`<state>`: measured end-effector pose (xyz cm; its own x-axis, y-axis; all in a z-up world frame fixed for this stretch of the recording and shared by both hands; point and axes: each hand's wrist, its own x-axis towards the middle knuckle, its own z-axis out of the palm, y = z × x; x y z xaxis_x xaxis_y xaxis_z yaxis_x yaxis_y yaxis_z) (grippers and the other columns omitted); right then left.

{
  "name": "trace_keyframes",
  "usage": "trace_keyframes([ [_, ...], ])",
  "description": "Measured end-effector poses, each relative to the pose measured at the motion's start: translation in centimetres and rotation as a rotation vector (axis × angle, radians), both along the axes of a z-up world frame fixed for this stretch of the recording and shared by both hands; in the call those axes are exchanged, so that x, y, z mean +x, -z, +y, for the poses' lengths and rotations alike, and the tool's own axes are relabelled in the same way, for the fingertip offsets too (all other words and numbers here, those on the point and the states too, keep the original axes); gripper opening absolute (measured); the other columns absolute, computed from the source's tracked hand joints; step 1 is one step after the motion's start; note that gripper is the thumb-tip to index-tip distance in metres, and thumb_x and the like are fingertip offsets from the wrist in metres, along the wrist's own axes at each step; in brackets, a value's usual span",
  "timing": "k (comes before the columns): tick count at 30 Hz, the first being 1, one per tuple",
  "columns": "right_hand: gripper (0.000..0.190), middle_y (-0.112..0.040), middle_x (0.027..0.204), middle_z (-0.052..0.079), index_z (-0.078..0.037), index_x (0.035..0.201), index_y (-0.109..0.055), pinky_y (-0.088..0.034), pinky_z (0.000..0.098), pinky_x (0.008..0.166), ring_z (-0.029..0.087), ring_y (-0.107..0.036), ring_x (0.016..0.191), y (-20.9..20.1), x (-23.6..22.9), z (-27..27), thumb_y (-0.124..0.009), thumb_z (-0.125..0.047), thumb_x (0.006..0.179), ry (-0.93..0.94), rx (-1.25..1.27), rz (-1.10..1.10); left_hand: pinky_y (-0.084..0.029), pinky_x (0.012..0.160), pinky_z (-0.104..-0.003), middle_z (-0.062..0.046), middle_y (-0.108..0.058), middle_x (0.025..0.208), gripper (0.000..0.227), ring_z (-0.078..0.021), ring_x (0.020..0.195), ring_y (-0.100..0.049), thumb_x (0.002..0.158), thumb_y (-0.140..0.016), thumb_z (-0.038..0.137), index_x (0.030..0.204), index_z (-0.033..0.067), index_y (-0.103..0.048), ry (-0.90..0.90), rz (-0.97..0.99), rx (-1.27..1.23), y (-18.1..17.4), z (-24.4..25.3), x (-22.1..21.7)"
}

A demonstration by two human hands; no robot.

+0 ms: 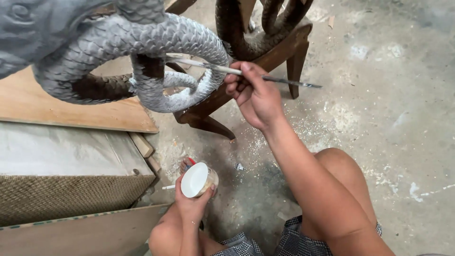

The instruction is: The person paints a coiled snake sculpture with white paint using a brush. They hold a small container of paint in one hand and repeatedly dip the brush to apply paint to the sculpture's body.

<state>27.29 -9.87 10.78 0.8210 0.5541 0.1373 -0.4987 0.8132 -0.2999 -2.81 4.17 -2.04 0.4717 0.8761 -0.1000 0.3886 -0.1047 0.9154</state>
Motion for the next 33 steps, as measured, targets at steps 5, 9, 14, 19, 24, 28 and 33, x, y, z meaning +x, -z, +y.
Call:
trace_keyframes([
  [5,0.017,-0.072,0.087,0.019,0.003,0.103,-0.066,-0.059,0.0322,0.070,0.024,-0.069,0.075,2.5,-0.6,1.5,-0.057,-0.011,0.104,-0.052,-0.078,0.012,-0.054,0.097,-0.032,-0.011,-0.067,0.122,0.087,-0.0199,0.113,-0.062,0.051,-0.095,0.011,0.129,0.0106,-0.056,0.006,-0.030,0.011,1.0,0.5,0.0],
  [9,0.018,-0.070,0.086,0.015,-0.001,0.104,-0.066,-0.057,0.0337,0.075,0.023,-0.066,0.079,2.7,-0.1,1.4,-0.056,-0.016,0.105,-0.081,-0.011,0.085,-0.054,0.095,-0.031,-0.010,-0.068,0.118,0.083,-0.0192,0.110,-0.062,0.052,-0.096,0.010,0.125,0.0116,-0.057,0.038,-0.028,0.028,0.6,0.2,0.4],
  [14,0.021,-0.071,0.087,0.019,0.007,0.105,-0.068,-0.058,0.0290,0.069,0.023,-0.067,0.075,2.9,-1.0,1.7,-0.055,-0.010,0.104,-0.055,-0.091,-0.060,-0.054,0.097,-0.031,-0.009,-0.068,0.122,0.083,-0.0206,0.115,-0.063,0.051,-0.096,0.013,0.126,0.0133,-0.060,0.039,0.045,0.044,-0.5,-0.5,1.1],
  [19,0.021,-0.068,0.076,0.024,0.008,0.099,-0.068,-0.054,0.0306,0.064,0.024,-0.064,0.068,1.9,-0.8,1.8,-0.064,-0.013,0.099,0.008,-0.179,0.000,-0.053,0.101,-0.030,-0.009,-0.068,0.126,0.079,-0.0192,0.116,-0.063,0.053,-0.095,0.010,0.123,0.0112,-0.059,0.081,-0.014,0.061,-0.5,-0.6,1.2],
  [24,0.017,-0.072,0.085,0.017,0.001,0.101,-0.068,-0.059,0.0325,0.072,0.024,-0.068,0.076,2.3,-1.4,1.7,-0.059,-0.013,0.103,-0.030,-0.032,0.029,-0.053,0.100,-0.032,-0.008,-0.069,0.124,0.079,-0.0207,0.116,-0.063,0.052,-0.095,0.014,0.123,0.0134,-0.061,0.098,0.031,0.110,-1.1,-0.8,1.4],
  [28,0.018,-0.071,0.082,0.024,0.007,0.104,-0.067,-0.055,0.0305,0.066,0.025,-0.064,0.069,3.2,-1.8,2.4,-0.059,-0.009,0.101,-0.035,-0.202,0.028,-0.055,0.098,-0.034,-0.007,-0.069,0.124,0.082,-0.0219,0.117,-0.063,0.050,-0.096,0.018,0.125,0.0147,-0.061,0.091,0.075,0.137,-0.7,-0.6,1.1],
  [33,0.016,-0.073,0.085,0.021,0.004,0.105,-0.065,-0.058,0.0320,0.070,0.026,-0.069,0.075,3.4,-1.3,2.4,-0.057,-0.009,0.103,-0.020,-0.081,0.022,-0.054,0.096,-0.031,-0.006,-0.070,0.120,0.080,-0.0192,0.112,-0.063,0.051,-0.096,0.016,0.123,0.0135,-0.061,0.114,0.013,0.143,-0.3,-0.4,0.9],
])
